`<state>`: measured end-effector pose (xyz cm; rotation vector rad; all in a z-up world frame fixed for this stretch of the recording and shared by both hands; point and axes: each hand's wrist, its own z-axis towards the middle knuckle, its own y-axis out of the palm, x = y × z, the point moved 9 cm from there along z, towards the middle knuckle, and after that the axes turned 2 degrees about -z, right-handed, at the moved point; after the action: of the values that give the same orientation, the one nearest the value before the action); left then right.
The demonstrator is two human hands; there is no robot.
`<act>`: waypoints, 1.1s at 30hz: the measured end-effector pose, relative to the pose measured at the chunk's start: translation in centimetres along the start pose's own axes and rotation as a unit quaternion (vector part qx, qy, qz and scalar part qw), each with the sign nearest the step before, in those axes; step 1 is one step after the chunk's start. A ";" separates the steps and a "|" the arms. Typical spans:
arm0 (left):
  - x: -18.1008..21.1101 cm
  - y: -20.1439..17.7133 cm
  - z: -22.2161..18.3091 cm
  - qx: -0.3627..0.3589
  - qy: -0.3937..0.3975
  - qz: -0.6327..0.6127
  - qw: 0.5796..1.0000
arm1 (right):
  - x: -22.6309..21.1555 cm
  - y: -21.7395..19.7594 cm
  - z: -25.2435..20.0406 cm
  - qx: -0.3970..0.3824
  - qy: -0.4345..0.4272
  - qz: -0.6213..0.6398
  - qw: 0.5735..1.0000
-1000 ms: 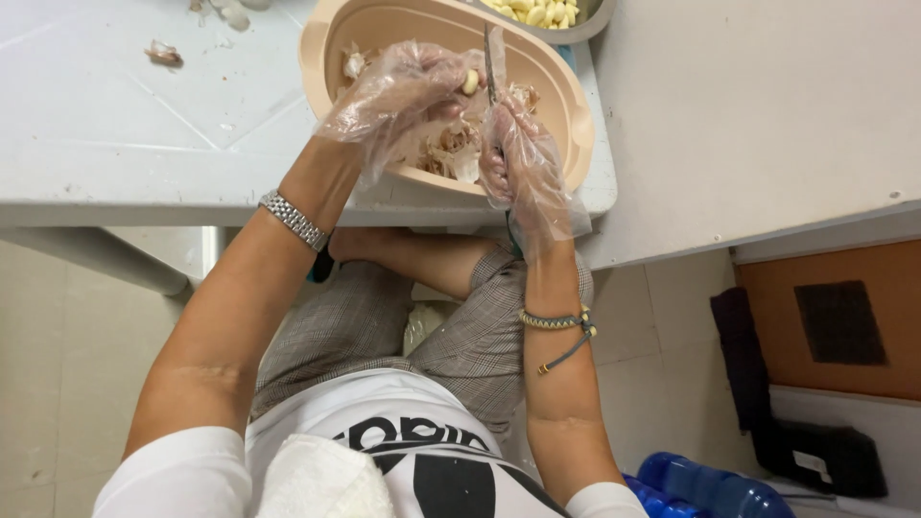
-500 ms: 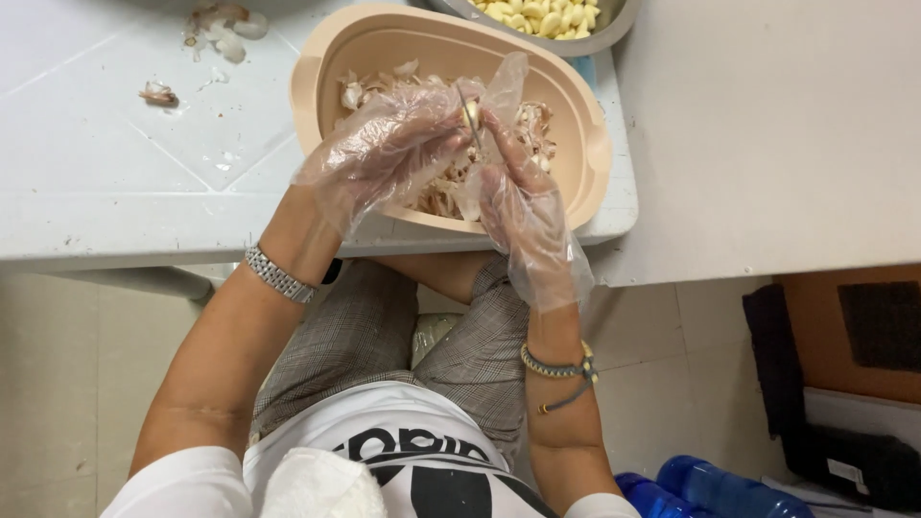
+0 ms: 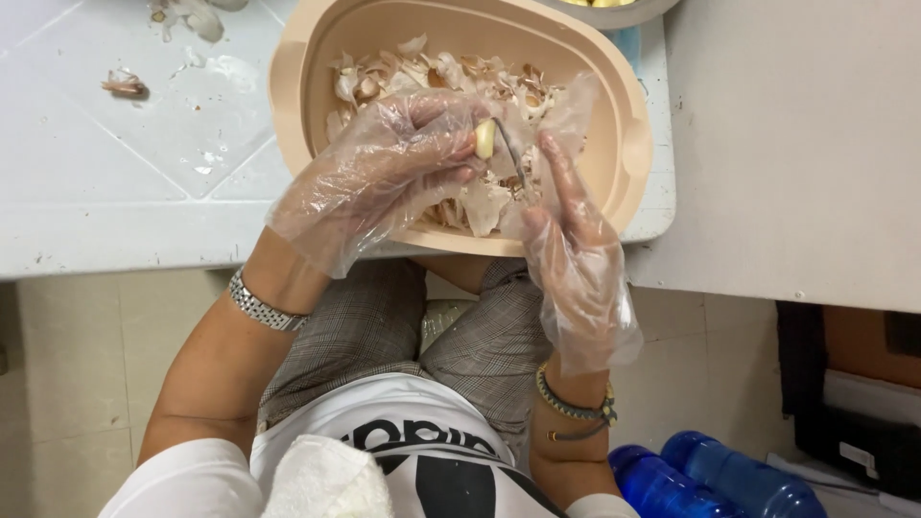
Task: The person is peeling individual garlic cloves by hand, using a small knife to assist in removing the skin while wearing protective plastic gloves.
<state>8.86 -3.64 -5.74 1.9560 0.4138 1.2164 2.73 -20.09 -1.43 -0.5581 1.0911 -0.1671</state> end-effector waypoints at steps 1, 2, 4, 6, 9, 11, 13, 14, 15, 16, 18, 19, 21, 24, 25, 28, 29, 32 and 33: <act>0.1 0.2 0.2 -0.027 0.018 0.009 0.999 | -0.4 0.0 -0.4 0.015 0.028 0.078 0.996; 0.2 0.5 0.3 -0.053 0.037 0.017 0.998 | -0.7 0.1 -0.8 0.029 0.056 0.155 0.986; 0.5 1.0 -0.1 -0.051 0.051 0.048 0.996 | -2.9 0.4 0.1 0.012 0.047 0.097 0.994; 0.7 1.4 -0.6 -0.047 0.065 0.079 0.994 | -4.0 0.9 0.4 -0.007 0.038 0.039 0.998; 1.1 2.0 -1.2 -0.056 0.069 0.050 0.995 | -2.3 1.1 0.4 0.016 0.086 0.056 0.995; 0.8 2.3 -1.6 -0.043 0.024 0.098 0.994 | -2.5 1.2 0.5 0.009 0.003 0.066 0.998; 1.0 2.5 -2.1 -0.047 0.031 0.092 0.994 | -2.5 1.4 0.4 0.012 0.012 0.090 0.996; 1.3 2.7 -2.3 -0.053 0.040 0.087 0.994 | -2.4 1.5 0.4 0.016 0.019 0.113 0.993; 1.0 2.4 -2.0 -0.052 0.040 0.086 0.994 | -2.4 1.5 0.5 0.015 0.020 0.113 0.993; 0.7 2.1 -1.7 -0.049 0.040 0.091 0.994 | -2.4 1.3 0.5 0.018 0.022 0.091 0.995; 0.5 1.9 -1.6 -0.046 0.042 0.097 0.993 | -2.7 1.2 0.8 0.021 0.022 0.068 0.997; 0.6 2.1 -1.9 -0.052 0.050 0.069 0.995 | -2.7 1.2 0.8 0.022 0.028 0.061 0.998; -1.1 0.2 -1.1 -0.057 0.058 0.040 0.996 | -2.8 1.4 0.9 0.022 0.035 0.054 0.998; -2.5 -0.7 0.1 -0.172 0.126 -0.042 0.976 | -2.6 1.9 0.7 0.025 0.036 0.110 0.993; -2.1 -0.1 0.2 -0.137 0.100 -0.059 0.984 | -2.7 1.9 0.7 0.028 0.033 0.120 0.992; -3.3 -1.1 0.9 -0.077 0.078 -0.104 0.989 | -2.4 2.0 0.5 0.038 0.032 0.134 0.990; -4.1 -2.2 1.3 -0.054 0.082 -0.132 0.986 | -2.3 2.0 0.4 0.044 0.032 0.137 0.989; -8.2 -5.7 4.3 -0.013 0.051 -0.144 0.988 | -2.3 1.8 0.4 0.082 0.034 0.130 0.988; -6.9 -4.4 3.4 -0.014 0.050 -0.144 0.988 | -2.1 1.8 0.3 0.082 0.035 0.129 0.988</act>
<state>8.96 -6.66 -14.05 1.7450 0.7010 1.1275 1.76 -17.62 -0.54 -0.2609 1.1945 -0.0489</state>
